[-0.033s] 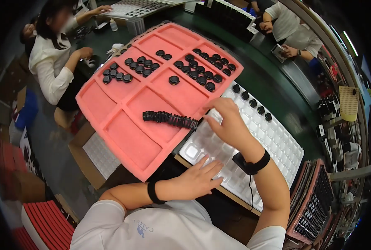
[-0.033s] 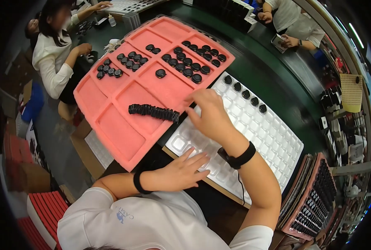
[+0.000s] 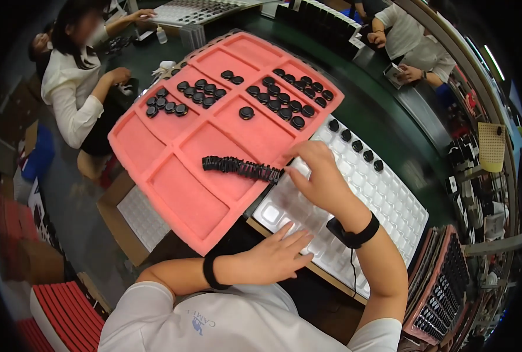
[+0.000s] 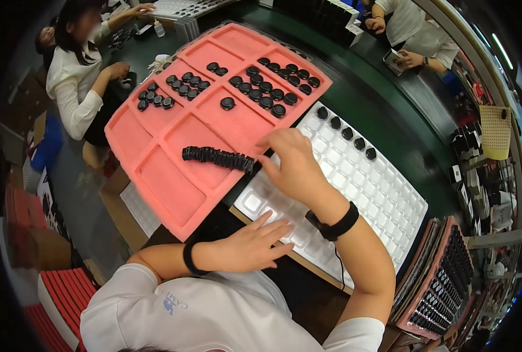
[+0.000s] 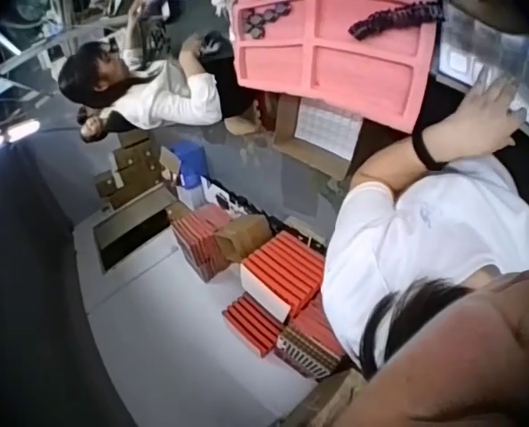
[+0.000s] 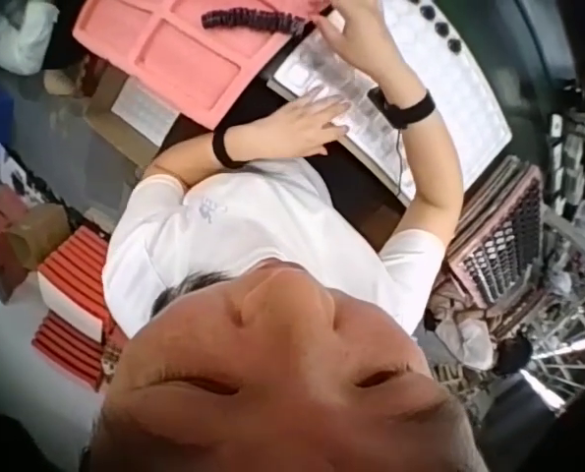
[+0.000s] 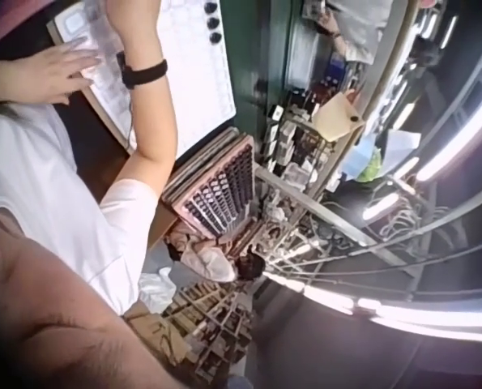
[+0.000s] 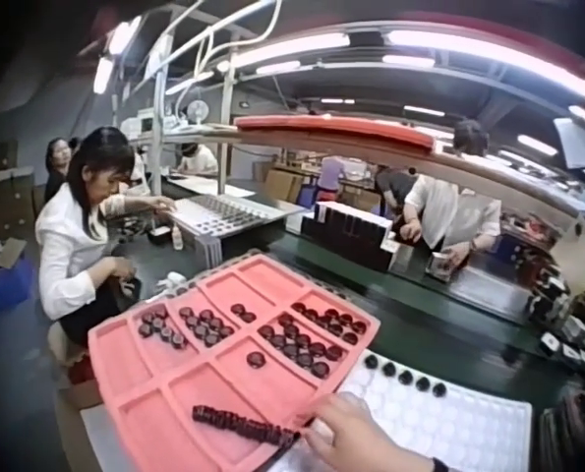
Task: The person picks up two black components from a pink tray, presses them together to assemble a unit, and places the finished unit into a white grid tray.
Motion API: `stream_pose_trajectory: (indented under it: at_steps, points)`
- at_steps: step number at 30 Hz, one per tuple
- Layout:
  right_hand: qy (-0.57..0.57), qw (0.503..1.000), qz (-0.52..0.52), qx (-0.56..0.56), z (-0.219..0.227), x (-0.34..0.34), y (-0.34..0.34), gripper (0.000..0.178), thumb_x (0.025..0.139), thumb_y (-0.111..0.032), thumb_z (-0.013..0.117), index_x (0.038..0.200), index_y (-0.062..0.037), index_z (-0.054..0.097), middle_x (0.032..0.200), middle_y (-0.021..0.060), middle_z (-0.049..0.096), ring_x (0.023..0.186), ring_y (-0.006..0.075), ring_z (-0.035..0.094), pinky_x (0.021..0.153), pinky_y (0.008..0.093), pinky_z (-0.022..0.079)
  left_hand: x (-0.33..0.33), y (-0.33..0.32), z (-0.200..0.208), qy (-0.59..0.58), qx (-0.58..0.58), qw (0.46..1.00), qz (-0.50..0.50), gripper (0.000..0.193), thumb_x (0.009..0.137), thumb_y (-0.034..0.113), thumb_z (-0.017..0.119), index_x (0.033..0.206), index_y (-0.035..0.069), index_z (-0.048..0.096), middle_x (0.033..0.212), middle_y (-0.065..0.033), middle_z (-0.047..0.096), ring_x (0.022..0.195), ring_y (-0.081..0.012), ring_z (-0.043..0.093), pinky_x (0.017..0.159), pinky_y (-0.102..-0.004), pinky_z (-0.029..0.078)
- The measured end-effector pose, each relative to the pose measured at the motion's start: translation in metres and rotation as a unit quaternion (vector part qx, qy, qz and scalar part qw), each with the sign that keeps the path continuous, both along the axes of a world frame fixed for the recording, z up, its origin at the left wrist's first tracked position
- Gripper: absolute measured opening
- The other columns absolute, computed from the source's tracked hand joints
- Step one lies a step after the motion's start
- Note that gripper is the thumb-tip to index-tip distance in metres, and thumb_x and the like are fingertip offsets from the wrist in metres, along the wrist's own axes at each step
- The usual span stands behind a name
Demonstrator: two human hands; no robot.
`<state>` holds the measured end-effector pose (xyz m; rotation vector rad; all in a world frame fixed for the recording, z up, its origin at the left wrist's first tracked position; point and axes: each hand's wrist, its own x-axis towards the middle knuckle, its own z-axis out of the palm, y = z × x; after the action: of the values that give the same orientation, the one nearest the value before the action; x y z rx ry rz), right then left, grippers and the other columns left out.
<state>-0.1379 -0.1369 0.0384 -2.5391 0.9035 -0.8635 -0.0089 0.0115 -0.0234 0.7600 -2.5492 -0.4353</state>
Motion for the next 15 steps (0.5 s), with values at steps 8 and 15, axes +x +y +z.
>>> stream_pose_trajectory:
  at_steps: [8,15]
  points:
    - [-0.023,0.997,0.063,0.036,-0.008,0.010,0.027,0.039,0.069,-0.005,0.074,0.104,-0.0038,0.056,0.102,0.0125,0.057,0.096,0.0321,0.054,0.085,0.0376,0.043,0.094,0.007,0.099,0.058,0.163,0.971,-0.162,0.042,0.078,0.026,0.070,0.111,0.003,0.056,0.120,-0.0182,0.054,0.109,-0.0329,0.054,0.087,-0.0401,0.048]
    - [-0.044,0.997,0.038,0.059,-0.017,0.014,0.030,0.040,0.068,0.000,0.073,0.103,-0.0031,0.053,0.100,0.0125,0.055,0.094,0.0330,0.055,0.081,0.0382,0.046,0.138,-0.130,0.110,0.003,-0.008,0.992,0.127,0.022,0.077,0.021,0.068,0.090,0.003,0.063,0.088,-0.0137,0.064,0.084,-0.0317,0.061,0.074,-0.0381,0.049]
